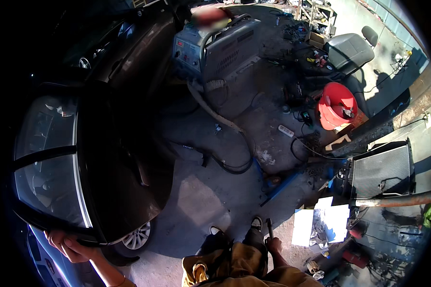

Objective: The person uses a hammer and a metal chisel to tap and pry along the seam of a car's rear bumper and body panel. They repeatedly strike the metal to adjust alignment and occasionally inspect the gap with their fingers.

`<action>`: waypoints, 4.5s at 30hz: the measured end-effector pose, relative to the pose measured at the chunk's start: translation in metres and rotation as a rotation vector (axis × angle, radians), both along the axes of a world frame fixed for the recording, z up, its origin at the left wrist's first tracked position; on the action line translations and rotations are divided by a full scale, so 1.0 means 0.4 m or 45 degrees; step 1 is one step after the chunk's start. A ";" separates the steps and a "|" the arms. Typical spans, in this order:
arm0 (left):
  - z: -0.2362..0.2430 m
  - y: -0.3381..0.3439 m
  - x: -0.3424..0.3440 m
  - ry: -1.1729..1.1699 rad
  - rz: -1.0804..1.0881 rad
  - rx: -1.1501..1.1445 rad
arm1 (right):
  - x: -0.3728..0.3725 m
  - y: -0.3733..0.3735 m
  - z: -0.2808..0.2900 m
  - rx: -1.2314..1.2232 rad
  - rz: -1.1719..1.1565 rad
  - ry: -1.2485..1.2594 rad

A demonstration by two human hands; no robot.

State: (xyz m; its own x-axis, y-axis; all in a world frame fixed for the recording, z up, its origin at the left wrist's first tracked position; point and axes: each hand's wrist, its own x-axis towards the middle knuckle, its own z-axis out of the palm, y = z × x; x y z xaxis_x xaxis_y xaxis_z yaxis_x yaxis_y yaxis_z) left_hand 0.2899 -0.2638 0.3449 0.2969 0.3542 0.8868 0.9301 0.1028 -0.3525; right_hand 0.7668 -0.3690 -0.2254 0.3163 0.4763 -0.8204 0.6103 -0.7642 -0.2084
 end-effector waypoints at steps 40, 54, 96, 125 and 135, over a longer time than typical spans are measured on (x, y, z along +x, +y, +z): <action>-0.937 0.523 -0.159 -2.735 0.588 -0.502 | -1.031 1.647 0.190 -0.006 0.320 0.909; -1.390 1.159 -0.499 -3.351 0.427 0.202 | -1.572 2.013 -0.199 0.815 0.694 0.879; -0.964 0.579 -0.332 -2.789 0.961 1.822 | -1.294 2.009 -0.442 0.523 0.947 0.505; -1.071 0.308 -0.551 -3.190 1.227 0.679 | -1.202 1.635 -0.069 -0.040 0.463 0.539; -1.034 0.520 -0.659 -2.950 0.974 -0.095 | -1.187 1.671 -0.068 0.005 0.549 0.431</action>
